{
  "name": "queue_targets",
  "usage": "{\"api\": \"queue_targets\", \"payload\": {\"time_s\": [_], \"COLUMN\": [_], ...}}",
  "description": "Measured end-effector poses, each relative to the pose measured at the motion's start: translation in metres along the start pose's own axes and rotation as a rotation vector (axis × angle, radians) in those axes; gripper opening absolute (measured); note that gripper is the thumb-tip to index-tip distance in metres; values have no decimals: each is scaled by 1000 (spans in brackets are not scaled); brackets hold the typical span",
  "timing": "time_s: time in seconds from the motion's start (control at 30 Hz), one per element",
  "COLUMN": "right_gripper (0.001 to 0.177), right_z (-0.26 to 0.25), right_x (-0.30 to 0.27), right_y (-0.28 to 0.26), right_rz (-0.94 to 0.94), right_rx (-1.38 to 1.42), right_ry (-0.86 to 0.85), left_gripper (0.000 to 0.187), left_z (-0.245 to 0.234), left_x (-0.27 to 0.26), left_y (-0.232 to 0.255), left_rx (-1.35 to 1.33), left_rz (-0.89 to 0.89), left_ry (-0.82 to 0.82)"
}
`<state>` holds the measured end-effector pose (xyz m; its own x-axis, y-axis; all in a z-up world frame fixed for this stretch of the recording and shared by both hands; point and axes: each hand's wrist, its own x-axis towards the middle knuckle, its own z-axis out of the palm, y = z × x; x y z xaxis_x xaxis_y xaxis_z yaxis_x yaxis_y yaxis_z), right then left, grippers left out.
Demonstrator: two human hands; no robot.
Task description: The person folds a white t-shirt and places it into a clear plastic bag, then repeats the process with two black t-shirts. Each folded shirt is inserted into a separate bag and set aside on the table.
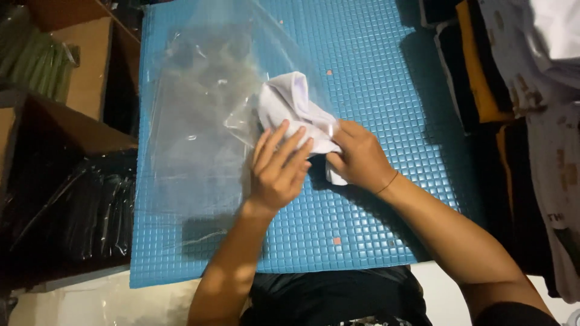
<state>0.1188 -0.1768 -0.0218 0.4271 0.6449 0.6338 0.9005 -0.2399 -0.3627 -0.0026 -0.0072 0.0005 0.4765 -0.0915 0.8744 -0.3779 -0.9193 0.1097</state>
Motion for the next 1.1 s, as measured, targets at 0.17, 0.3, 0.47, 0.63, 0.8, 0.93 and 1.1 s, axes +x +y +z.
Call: {"api": "queue_targets", "payload": {"time_s": [0.17,0.3,0.47,0.63,0.8,0.93,1.1], "right_gripper": [31,25,11,15,26,34,42], "right_z": [13,-11,-2,15,9,-3,-4], "right_x": [-14,11,-3,-17,-19,-17,-10], "right_y": [-4,-40,-15,-17,5,27,89], "right_rz": [-42,95,393,99,464,691,1226], "right_rx": [-106,235,546,45,624,980,534], "right_ry": [45,115,113,97,153,177,-246], "left_gripper": [32,29,29,28,32,66,59], "left_z": [12,7,-5,17,36,34,37], "left_x": [9,14,30,41,36,35,-9], "left_y": [15,10,17,37,59,38,-30], "left_rx": [93,194,228,178,31,-111,-915], "left_rz": [105,69,35,66,111,144,-957], "left_ry": [51,69,37,60,1,70,443]}}
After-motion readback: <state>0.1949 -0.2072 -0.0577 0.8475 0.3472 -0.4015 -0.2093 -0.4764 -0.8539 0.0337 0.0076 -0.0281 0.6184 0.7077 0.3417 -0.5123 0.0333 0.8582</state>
